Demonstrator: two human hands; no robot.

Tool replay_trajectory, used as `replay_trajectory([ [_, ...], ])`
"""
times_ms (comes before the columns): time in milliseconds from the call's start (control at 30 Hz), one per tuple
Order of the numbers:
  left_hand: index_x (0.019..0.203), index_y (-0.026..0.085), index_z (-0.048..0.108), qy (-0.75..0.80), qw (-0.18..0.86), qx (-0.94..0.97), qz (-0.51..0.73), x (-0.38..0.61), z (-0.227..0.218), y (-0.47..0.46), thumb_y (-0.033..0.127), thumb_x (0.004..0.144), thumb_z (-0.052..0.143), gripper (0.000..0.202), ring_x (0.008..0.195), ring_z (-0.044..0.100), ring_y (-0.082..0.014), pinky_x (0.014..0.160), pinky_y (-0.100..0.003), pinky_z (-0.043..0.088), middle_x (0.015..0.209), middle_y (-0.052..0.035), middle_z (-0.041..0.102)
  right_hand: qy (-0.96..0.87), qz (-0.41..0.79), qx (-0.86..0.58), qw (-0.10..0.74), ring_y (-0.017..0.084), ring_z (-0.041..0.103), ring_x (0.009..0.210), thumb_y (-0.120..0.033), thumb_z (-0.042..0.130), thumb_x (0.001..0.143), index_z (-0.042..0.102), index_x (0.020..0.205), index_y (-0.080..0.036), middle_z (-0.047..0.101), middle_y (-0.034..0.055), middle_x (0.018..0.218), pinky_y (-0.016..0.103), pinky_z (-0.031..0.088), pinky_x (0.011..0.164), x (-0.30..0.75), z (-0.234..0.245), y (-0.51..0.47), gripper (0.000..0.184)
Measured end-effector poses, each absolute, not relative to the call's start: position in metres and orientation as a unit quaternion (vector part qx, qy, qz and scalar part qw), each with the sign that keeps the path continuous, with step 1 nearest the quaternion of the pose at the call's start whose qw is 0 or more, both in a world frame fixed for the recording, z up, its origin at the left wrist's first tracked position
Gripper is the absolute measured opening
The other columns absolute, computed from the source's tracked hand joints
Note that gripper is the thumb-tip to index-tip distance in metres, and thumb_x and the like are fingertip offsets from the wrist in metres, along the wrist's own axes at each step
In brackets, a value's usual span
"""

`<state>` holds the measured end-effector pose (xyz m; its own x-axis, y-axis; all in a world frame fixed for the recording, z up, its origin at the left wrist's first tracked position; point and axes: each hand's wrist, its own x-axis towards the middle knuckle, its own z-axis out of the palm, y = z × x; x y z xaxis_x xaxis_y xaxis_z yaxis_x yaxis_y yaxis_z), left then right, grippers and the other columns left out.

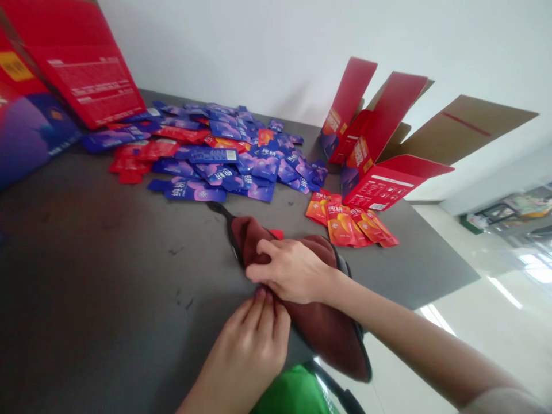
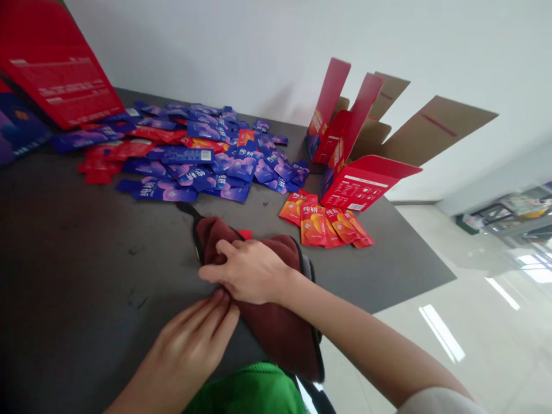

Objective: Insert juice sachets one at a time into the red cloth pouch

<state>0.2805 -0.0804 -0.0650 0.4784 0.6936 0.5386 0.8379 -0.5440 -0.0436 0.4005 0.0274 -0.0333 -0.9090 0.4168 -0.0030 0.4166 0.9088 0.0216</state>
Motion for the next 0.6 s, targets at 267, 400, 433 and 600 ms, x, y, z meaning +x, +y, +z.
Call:
replay_trajectory([
  [267,0.087,0.009,0.066,-0.448,0.137,-0.853,-0.229,0.278,-0.063,-0.078,0.003,0.077,0.03,0.038,0.079,0.066,-0.0209,0.066,-0.029,0.055,0.085,-0.0145,0.069,0.946,0.028,0.32,-0.032,0.011,0.043,0.066,-0.037,0.024,0.092,0.048,0.107,-0.025,0.046,0.0036,0.099,0.024,0.026,0.056,0.391,-0.029,0.081,0.031],
  [400,0.087,0.009,0.066,-0.462,0.131,-0.852,-0.21,0.281,-0.06,-0.08,0.0,0.072,0.033,0.037,0.079,0.066,-0.0209,0.065,-0.029,0.055,0.085,-0.0152,0.069,0.943,0.0,0.31,-0.125,0.011,0.045,0.072,-0.038,0.025,0.092,0.051,0.102,-0.024,0.045,0.0028,0.1,0.024,0.029,0.058,0.402,-0.004,0.049,0.031],
  [433,0.086,0.009,0.066,-0.465,0.129,-0.851,-0.207,0.282,-0.059,-0.081,-0.001,0.071,0.033,0.038,0.077,0.066,-0.0209,0.064,-0.029,0.055,0.084,-0.0149,0.069,0.948,0.0,0.292,-0.122,0.011,0.044,0.071,-0.037,0.029,0.091,0.052,0.1,-0.025,0.044,0.0024,0.099,0.024,0.029,0.057,0.405,-0.001,0.038,0.027],
  [600,0.085,0.008,0.067,-0.469,0.153,-0.849,-0.192,0.283,-0.059,-0.082,-0.002,0.071,0.032,0.039,0.071,0.065,-0.0214,0.064,-0.032,0.056,0.079,-0.0151,0.069,0.976,0.021,0.215,-0.028,0.011,0.042,0.063,-0.026,0.041,0.083,0.052,0.099,-0.031,0.043,0.0008,0.085,0.027,0.024,0.053,0.411,-0.018,0.011,0.02],
])
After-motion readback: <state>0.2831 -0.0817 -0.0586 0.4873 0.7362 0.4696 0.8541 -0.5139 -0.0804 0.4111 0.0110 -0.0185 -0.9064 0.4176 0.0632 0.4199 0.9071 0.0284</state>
